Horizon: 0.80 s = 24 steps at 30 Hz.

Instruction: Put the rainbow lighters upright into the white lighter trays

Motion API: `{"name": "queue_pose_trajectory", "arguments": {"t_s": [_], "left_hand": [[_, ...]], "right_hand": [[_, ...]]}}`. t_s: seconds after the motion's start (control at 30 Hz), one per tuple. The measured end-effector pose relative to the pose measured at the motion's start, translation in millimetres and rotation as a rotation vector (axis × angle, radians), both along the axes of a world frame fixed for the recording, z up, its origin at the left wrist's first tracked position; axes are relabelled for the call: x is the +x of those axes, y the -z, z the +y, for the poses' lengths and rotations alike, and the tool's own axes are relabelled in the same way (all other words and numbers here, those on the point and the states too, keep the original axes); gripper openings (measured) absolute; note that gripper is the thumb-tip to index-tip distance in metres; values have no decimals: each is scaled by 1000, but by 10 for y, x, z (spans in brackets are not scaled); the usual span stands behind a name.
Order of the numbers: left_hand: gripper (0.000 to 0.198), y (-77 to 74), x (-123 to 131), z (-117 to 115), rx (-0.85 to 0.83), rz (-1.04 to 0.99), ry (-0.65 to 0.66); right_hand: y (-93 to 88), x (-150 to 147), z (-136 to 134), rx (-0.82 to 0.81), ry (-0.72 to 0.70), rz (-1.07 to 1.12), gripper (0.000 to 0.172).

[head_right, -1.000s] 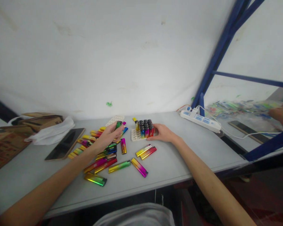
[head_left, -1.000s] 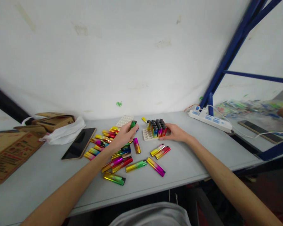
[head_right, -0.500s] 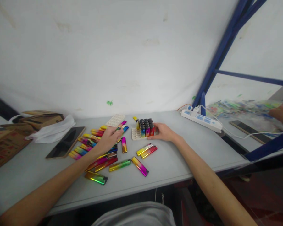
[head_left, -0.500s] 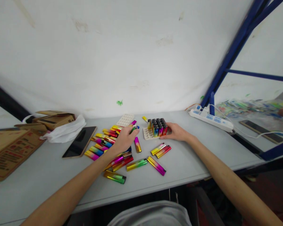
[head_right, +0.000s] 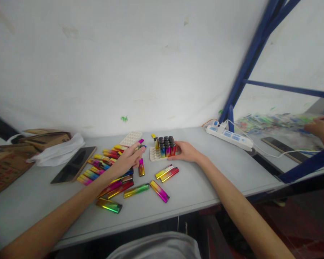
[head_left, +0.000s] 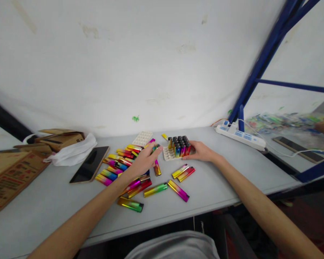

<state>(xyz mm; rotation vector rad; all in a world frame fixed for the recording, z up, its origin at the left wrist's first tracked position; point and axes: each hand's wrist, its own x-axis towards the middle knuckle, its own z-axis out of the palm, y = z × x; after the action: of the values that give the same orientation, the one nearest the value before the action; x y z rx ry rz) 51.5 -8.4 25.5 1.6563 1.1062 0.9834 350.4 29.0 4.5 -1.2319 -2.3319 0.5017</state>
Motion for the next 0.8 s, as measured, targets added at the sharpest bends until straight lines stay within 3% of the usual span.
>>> {"name": "queue_pose_trajectory", "arguments": {"t_s": [0.17,0.4,0.5,0.7,0.8], "left_hand": [[41,46,31,46,-75,-31,89],[31,-200,95,272,426,240,108],[29,-252,130,383,473,264,152],[24,-122,200,524,590,456,181],[23,-125,207,561,618,559,202]], "right_hand": [[-9,-9,-13,3,9,1,59],[38,13,21,2,-12,28,60],[39,15,29,8,-15,21,59],[24,6,16,3,-12,23,60],[18,4,12,4,-12,25,60]]}}
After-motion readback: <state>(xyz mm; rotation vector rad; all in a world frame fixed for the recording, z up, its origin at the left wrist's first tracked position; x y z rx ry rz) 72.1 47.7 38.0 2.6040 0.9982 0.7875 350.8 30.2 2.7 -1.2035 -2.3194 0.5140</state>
